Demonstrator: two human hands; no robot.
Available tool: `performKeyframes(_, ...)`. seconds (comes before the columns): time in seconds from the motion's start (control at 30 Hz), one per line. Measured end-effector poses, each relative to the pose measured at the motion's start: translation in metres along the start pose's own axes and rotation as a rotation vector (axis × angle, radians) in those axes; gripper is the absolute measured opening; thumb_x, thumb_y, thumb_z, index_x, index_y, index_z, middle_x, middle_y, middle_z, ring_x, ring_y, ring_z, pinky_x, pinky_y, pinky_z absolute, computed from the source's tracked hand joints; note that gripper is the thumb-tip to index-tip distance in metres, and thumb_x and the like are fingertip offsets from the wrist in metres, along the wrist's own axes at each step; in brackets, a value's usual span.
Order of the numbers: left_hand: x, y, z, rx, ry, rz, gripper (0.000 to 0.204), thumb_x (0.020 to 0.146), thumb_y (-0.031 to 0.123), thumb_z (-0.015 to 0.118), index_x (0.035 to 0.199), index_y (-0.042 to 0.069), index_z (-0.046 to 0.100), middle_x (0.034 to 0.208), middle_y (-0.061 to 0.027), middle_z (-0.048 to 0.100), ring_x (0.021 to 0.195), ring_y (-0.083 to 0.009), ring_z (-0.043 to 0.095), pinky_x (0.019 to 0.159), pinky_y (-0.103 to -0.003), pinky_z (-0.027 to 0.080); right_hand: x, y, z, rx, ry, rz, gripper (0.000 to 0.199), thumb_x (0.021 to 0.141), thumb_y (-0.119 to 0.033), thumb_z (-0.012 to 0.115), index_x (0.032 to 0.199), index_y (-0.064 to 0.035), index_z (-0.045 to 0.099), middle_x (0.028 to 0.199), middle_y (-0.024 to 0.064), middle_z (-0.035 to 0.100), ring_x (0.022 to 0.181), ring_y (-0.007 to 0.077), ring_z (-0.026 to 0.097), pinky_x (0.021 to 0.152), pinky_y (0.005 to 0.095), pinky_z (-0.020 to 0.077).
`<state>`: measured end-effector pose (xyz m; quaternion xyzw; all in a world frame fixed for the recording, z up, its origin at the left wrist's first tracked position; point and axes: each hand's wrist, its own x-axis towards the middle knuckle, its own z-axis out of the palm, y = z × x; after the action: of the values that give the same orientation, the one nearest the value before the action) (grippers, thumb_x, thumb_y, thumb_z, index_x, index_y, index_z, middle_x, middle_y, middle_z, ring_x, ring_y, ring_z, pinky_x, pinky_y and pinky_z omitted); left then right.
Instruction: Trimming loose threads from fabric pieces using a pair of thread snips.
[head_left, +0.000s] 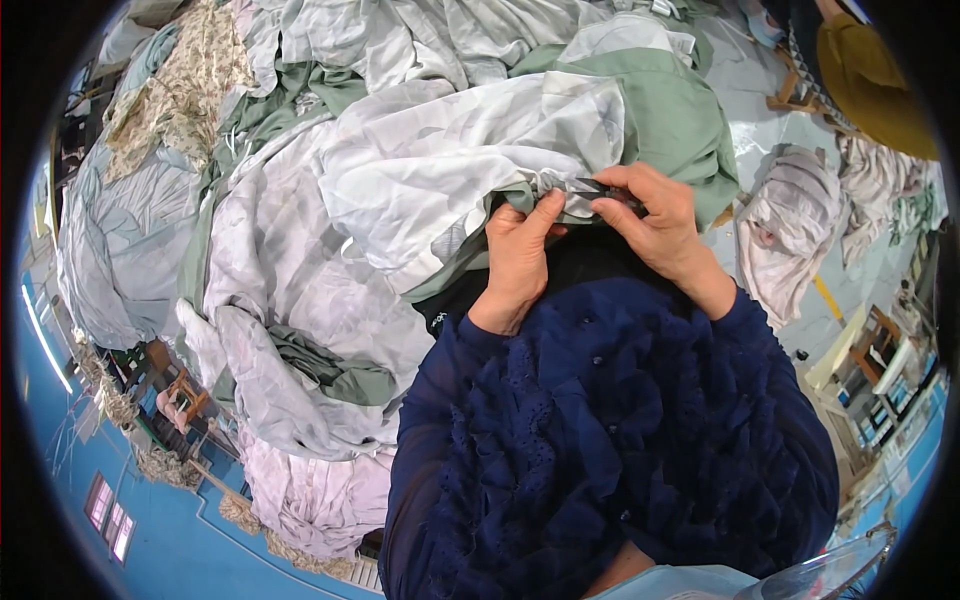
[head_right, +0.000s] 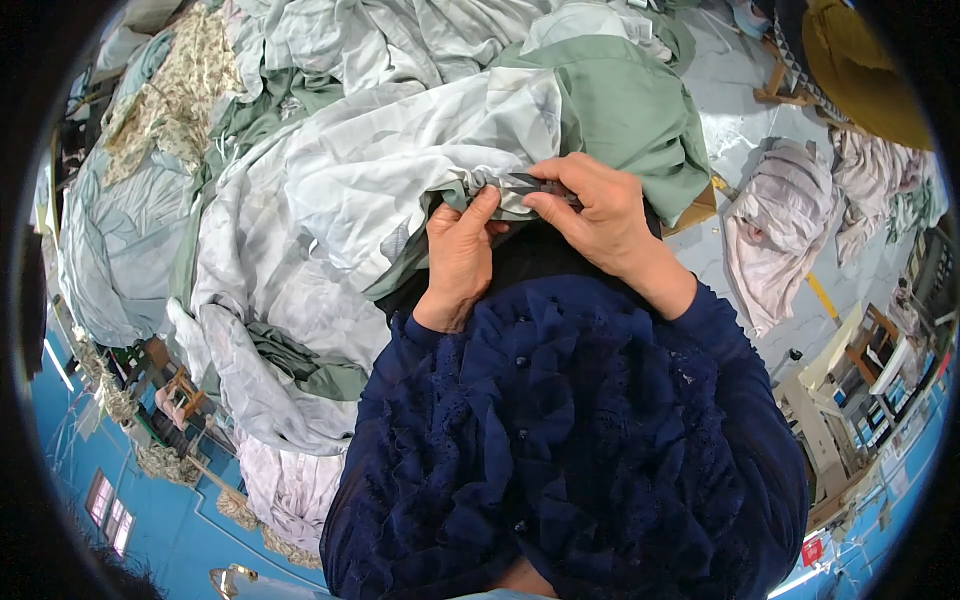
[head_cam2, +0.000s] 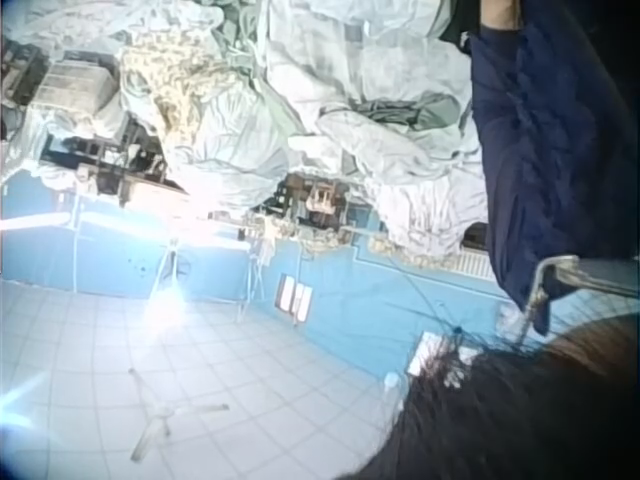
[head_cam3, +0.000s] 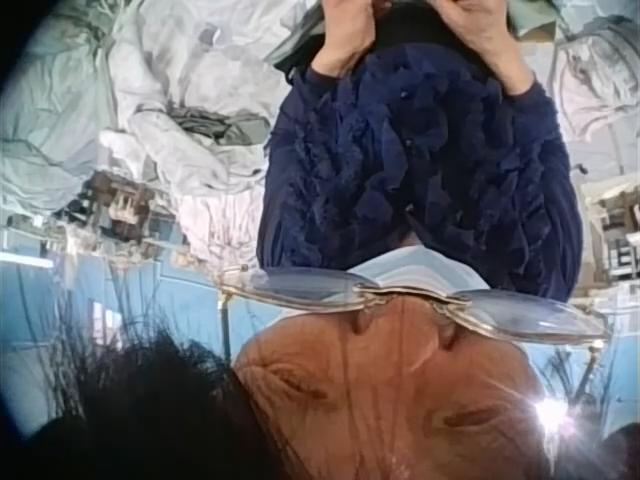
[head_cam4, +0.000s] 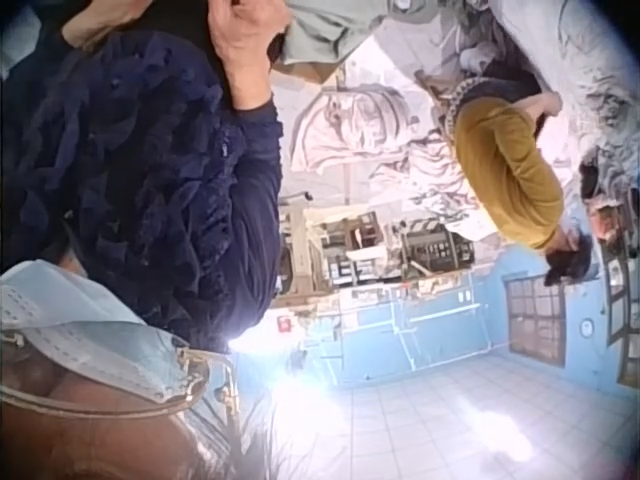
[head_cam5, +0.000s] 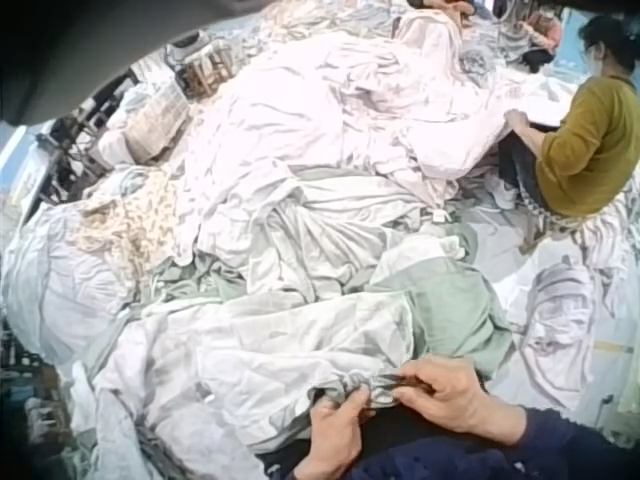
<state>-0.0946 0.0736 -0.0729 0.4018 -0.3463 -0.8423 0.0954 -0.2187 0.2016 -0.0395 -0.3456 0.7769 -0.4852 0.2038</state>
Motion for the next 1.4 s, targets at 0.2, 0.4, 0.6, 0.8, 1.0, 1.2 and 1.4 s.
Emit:
performKeyframes(0.2, -0.002, 0.000, 0.003, 0.076, -0.034, 0.063, 0.010, 0.091, 0.014, 0.067, 0.097, 0.007, 0.067, 0.089, 0.0032, 0.066, 0.079, -0.0058, 0.058, 0.066, -0.022, 0.046, 0.008, -0.007, 0.012, 0.083, 0.030, 0.027, 0.028, 0.076, -0.004, 0.076, 0.102, 0.0002, 0.066, 0.082, 0.0058, 0.063, 0.068, 0.0104, 0.057, 0.060, 0.0237, 0.0444)
performKeyframes(0.4, -0.002, -0.005, 0.003, 0.135, -0.105, 0.167, 0.007, 0.092, 0.011, 0.064, 0.094, 0.005, 0.066, 0.082, 0.0040, 0.062, 0.073, -0.0048, 0.054, 0.064, -0.021, 0.043, 0.014, 0.000, 0.015, 0.125, -0.101, 0.159, 0.018, 0.079, -0.001, 0.072, 0.096, 0.0006, 0.066, 0.080, 0.0021, 0.061, 0.069, 0.0069, 0.054, 0.062, 0.0218, 0.0428)
performKeyframes(0.6, -0.001, -0.003, 0.003, 0.155, -0.103, 0.169, 0.005, 0.092, 0.010, 0.065, 0.092, 0.005, 0.065, 0.079, 0.0038, 0.060, 0.069, -0.0054, 0.052, 0.063, -0.022, 0.042, 0.013, 0.003, 0.015, 0.325, -0.149, 0.362, 0.006, 0.087, -0.004, 0.065, 0.084, -0.0021, 0.060, 0.078, -0.0032, 0.058, 0.069, 0.0028, 0.050, 0.060, 0.0206, 0.0405)
performKeyframes(0.8, 0.000, -0.002, 0.005, 0.118, -0.086, 0.141, 0.006, 0.090, 0.010, 0.067, 0.091, 0.005, 0.065, 0.080, 0.0026, 0.062, 0.070, -0.0060, 0.054, 0.063, -0.022, 0.044, 0.008, 0.020, 0.015, 0.397, -0.070, 0.369, 0.008, 0.090, -0.005, 0.064, 0.086, -0.0022, 0.057, 0.075, -0.0049, 0.055, 0.069, 0.0022, 0.045, 0.061, 0.0186, 0.0375)
performKeyframes(1.0, 0.001, -0.002, 0.002, 0.086, -0.080, 0.114, 0.007, 0.090, 0.011, 0.067, 0.091, 0.005, 0.066, 0.084, 0.0013, 0.063, 0.072, -0.0069, 0.057, 0.062, -0.022, 0.047, 0.009, 0.027, -0.002, 0.009, 0.184, 0.152, 0.011, 0.088, -0.006, 0.067, 0.084, -0.0015, 0.057, 0.070, -0.0031, 0.055, 0.063, 0.0040, 0.043, 0.056, 0.0199, 0.0366)
performKeyframes(1.2, 0.001, -0.002, 0.005, 0.081, -0.066, 0.096, 0.009, 0.090, 0.012, 0.067, 0.092, 0.004, 0.066, 0.085, 0.0000, 0.064, 0.073, -0.0073, 0.058, 0.062, -0.022, 0.047, 0.008, 0.024, -0.012, -0.191, 0.281, 0.032, 0.014, 0.087, -0.007, 0.069, 0.082, -0.0020, 0.056, 0.068, 0.0012, 0.055, 0.058, 0.0080, 0.044, 0.054, 0.0224, 0.0390)
performKeyframes(1.4, -0.006, 0.018, 0.006, 0.406, -0.224, -0.121, 0.019, 0.092, 0.017, 0.064, 0.086, 0.000, 0.067, 0.075, -0.0028, 0.064, 0.065, -0.0075, 0.058, 0.060, -0.022, 0.047, 0.010, 0.004, -0.008, 0.269, 0.224, 0.085, 0.010, 0.094, -0.009, 0.060, 0.090, -0.0022, 0.053, 0.079, 0.0060, 0.060, 0.062, 0.0090, 0.054, 0.054, 0.0223, 0.0416)
